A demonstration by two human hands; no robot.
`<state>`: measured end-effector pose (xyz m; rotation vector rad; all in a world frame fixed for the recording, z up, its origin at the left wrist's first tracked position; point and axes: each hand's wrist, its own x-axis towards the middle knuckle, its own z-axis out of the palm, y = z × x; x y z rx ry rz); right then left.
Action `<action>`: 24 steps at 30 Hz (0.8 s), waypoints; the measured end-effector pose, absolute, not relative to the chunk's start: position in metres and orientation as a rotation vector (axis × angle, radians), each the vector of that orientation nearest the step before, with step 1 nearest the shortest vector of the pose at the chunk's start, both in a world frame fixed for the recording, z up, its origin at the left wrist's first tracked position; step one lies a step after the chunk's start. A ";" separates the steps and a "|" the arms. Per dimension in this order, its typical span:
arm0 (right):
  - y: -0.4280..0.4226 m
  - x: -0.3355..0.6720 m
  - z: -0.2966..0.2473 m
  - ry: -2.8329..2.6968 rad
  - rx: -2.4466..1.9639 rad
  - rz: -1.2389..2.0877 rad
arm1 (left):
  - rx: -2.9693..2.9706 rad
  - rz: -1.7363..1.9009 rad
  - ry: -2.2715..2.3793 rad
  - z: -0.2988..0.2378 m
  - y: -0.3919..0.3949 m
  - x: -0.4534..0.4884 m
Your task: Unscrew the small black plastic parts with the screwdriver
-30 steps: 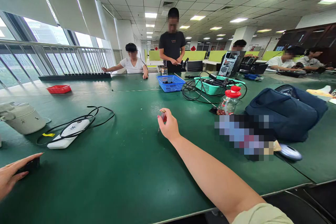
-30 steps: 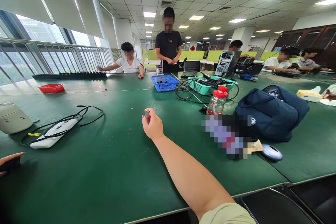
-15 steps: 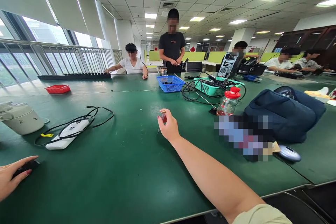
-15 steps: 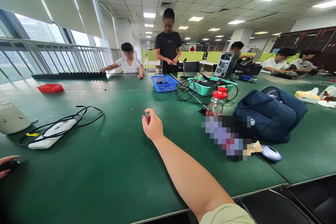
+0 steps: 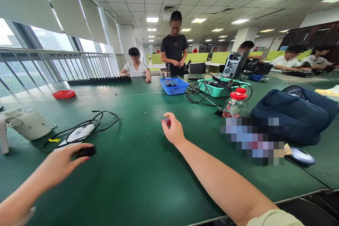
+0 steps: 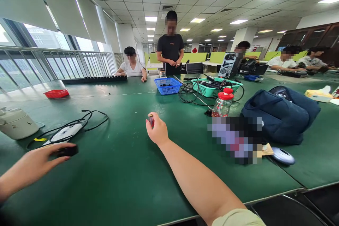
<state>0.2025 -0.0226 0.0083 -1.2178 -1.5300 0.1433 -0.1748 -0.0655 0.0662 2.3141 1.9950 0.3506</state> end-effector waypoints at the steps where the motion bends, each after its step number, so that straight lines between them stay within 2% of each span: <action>1: -0.023 0.202 0.008 -1.539 -1.222 0.137 | 2.357 0.313 1.887 0.069 -0.061 -0.151; 6: -0.024 0.202 0.011 -1.567 -1.266 0.101 | 2.603 0.260 1.389 0.072 -0.045 -0.025; 9: -0.022 0.205 0.012 -1.546 -1.280 0.131 | 2.622 0.263 1.326 0.058 -0.030 0.017; 16: -0.013 0.213 0.010 -1.451 -1.346 0.184 | 2.497 0.466 1.315 0.015 -0.002 0.023; 20: -0.014 0.215 0.013 -1.401 -1.316 0.286 | 2.282 0.597 1.357 0.007 0.001 0.018; 24: -0.021 0.211 0.019 -1.297 -1.188 0.248 | 2.128 0.661 1.324 0.001 0.006 0.016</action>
